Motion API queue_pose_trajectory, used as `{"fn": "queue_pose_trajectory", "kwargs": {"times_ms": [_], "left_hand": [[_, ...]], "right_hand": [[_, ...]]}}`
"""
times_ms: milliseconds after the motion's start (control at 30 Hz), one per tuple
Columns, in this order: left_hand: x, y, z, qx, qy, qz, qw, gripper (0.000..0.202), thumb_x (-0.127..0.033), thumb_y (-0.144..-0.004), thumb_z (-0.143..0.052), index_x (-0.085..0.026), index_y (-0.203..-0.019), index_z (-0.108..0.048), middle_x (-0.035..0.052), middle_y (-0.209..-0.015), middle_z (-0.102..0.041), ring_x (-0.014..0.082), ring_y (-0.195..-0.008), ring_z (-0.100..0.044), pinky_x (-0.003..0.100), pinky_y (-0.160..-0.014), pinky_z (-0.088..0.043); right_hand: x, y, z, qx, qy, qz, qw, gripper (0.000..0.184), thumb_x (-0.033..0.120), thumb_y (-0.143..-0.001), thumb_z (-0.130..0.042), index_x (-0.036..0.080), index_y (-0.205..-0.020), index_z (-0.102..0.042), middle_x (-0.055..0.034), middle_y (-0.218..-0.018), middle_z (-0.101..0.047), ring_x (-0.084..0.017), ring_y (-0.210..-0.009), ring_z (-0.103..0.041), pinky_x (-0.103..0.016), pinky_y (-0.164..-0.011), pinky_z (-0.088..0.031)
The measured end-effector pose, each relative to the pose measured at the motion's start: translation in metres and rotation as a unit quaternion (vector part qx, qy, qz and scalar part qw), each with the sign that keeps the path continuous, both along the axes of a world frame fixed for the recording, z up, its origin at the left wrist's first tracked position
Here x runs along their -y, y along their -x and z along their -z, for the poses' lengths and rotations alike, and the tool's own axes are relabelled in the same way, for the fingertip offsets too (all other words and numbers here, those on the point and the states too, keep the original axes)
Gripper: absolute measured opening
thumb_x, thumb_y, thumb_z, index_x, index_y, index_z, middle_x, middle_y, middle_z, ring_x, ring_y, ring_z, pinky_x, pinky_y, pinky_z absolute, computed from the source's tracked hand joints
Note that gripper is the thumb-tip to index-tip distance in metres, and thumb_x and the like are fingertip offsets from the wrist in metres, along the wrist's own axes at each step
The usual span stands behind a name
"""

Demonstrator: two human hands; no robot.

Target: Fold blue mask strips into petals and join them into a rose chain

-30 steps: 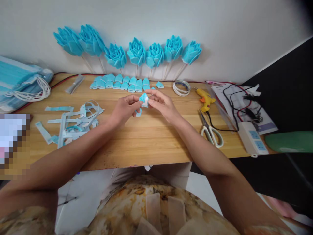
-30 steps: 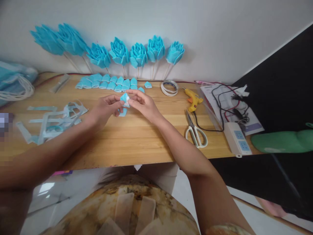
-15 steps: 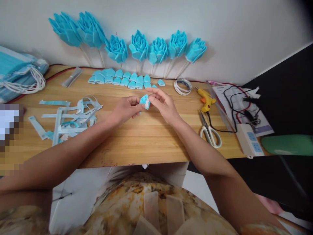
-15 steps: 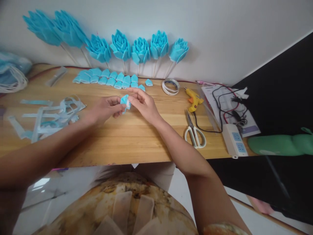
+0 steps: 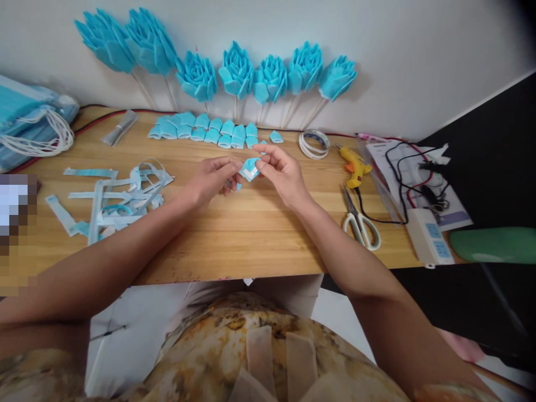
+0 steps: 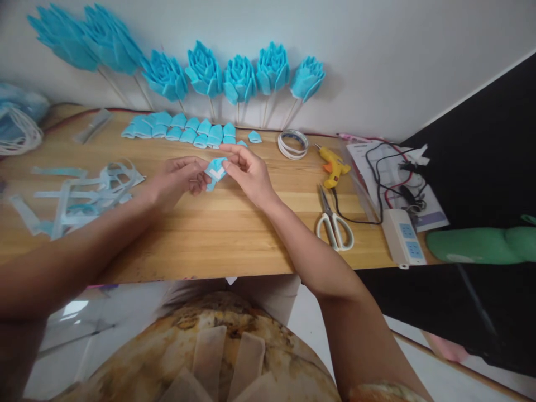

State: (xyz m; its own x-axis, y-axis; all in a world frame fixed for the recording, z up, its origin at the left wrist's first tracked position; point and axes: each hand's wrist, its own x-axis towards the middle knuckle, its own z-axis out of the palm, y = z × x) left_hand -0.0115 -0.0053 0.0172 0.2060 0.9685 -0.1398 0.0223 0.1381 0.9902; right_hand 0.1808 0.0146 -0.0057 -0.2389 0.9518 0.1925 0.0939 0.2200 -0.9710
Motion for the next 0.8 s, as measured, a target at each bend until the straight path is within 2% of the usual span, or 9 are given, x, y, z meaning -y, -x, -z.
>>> {"fn": "queue_pose_trajectory", "kwargs": {"times_ms": [133,267,433,633,800], "left_hand": [[0.0000,0.0005,0.0003,-0.018,-0.007,0.017,1.000,0.020,-0.034,-0.084,-0.071,-0.016,-0.075,-0.066,0.0005,-0.062,-0.063,0.0091,-0.053,-0.053,0.019,-0.047,-0.040],[0.0002,0.0008,0.0019,-0.040,-0.014,0.025,0.999,0.014,-0.025,-0.081,-0.074,-0.017,-0.075,-0.065,-0.0025,-0.056,-0.059,0.0080,-0.050,-0.050,0.019,-0.047,-0.039],[-0.0004,0.0016,0.0028,-0.048,-0.029,0.013,0.998,0.013,-0.020,-0.084,-0.069,-0.016,-0.073,-0.063,-0.0020,-0.056,-0.060,0.0076,-0.049,-0.050,0.019,-0.047,-0.038],[0.0000,0.0022,0.0029,-0.031,-0.042,0.017,0.998,0.016,-0.027,-0.083,-0.072,-0.016,-0.074,-0.065,-0.0015,-0.057,-0.060,0.0079,-0.050,-0.051,0.019,-0.048,-0.038],[0.0005,0.0019,-0.0004,-0.016,-0.049,0.010,0.999,0.021,-0.033,-0.088,-0.066,-0.016,-0.074,-0.066,-0.0001,-0.061,-0.063,0.0086,-0.051,-0.052,0.020,-0.049,-0.040]], "right_hand": [[0.0014,0.0009,0.0012,0.022,-0.007,-0.008,1.000,0.044,0.049,-0.088,-0.071,0.025,-0.125,-0.067,0.0012,-0.089,-0.068,-0.014,-0.083,-0.064,-0.030,-0.082,-0.054],[0.0038,0.0016,0.0012,0.038,-0.009,-0.016,0.999,0.048,0.054,-0.088,-0.070,0.026,-0.127,-0.067,0.0010,-0.089,-0.067,-0.014,-0.082,-0.063,-0.030,-0.080,-0.053],[0.0054,0.0015,-0.0026,0.010,-0.004,-0.012,1.000,0.047,0.063,-0.094,-0.059,0.026,-0.121,-0.069,-0.0007,-0.089,-0.066,-0.016,-0.085,-0.063,-0.031,-0.081,-0.055],[0.0011,0.0012,0.0031,0.003,-0.022,-0.059,0.998,0.048,0.055,-0.088,-0.071,0.026,-0.125,-0.064,0.0008,-0.088,-0.066,-0.015,-0.086,-0.063,-0.031,-0.082,-0.054],[-0.0015,0.0008,0.0065,0.003,-0.032,-0.059,0.998,0.045,0.046,-0.088,-0.071,0.024,-0.126,-0.064,0.0015,-0.088,-0.065,-0.014,-0.083,-0.062,-0.029,-0.080,-0.053]]}}
